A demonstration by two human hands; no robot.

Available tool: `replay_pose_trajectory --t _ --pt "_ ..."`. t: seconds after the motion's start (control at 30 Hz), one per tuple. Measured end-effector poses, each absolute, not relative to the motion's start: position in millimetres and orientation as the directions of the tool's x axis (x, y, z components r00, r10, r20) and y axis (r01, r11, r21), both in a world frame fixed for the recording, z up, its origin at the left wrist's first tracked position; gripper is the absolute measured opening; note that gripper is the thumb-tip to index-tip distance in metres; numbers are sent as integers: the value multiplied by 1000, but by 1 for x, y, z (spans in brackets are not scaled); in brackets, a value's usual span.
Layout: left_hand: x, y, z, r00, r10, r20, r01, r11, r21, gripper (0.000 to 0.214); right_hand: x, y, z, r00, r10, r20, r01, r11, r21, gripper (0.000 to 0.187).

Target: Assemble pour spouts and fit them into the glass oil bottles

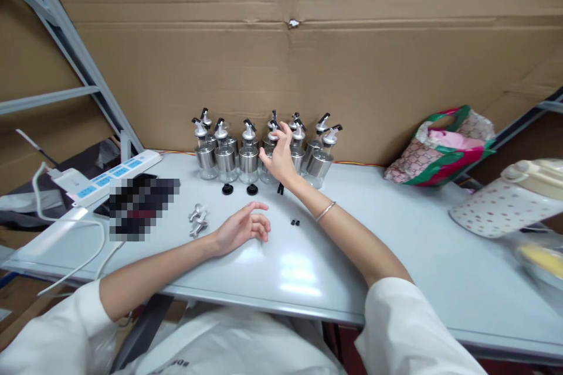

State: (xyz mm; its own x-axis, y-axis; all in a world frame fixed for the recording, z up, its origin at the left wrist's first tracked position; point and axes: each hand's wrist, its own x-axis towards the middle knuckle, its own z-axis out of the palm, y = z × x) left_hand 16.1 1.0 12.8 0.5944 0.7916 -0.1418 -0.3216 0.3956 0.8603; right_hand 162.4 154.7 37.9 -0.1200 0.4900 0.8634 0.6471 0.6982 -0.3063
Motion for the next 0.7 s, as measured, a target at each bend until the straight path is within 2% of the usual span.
replay_pose_trajectory --t 0.13,0.17,0.2,0.23,0.3,0.33,0.4,0.47,0.57,0.7 --pt "17 0 14 571 807 -154 -310 386 869 49 150 126 54 -89 404 911 667 703 -246 40" --pt "17 -1 15 564 811 -154 -313 383 869 47 144 116 59 -142 395 908 657 723 -213 34" --pt "17 -1 15 556 817 -153 -316 379 870 45 138 106 64 -267 397 878 626 765 -155 27" --pt "17 -1 15 547 823 -154 -316 374 872 42 130 96 68 -453 397 798 562 822 -89 21" --pt "17 -2 15 535 830 -155 -303 360 882 35 114 78 74 -803 346 486 402 915 13 17" --pt "17 -2 15 535 830 -155 -291 353 889 31 105 70 76 -882 329 337 362 931 40 15" --pt "17 -2 14 546 823 -156 -261 344 902 27 90 61 77 -936 334 112 344 936 80 12" --pt "17 -1 14 553 818 -161 -241 342 908 27 78 57 76 -928 373 3 372 924 88 15" --pt "18 -1 13 551 820 -154 -250 338 907 27 66 60 77 -914 405 -22 404 914 46 22" --pt "18 -1 13 554 820 -145 -252 331 909 20 54 58 74 -935 352 50 349 935 -59 38"
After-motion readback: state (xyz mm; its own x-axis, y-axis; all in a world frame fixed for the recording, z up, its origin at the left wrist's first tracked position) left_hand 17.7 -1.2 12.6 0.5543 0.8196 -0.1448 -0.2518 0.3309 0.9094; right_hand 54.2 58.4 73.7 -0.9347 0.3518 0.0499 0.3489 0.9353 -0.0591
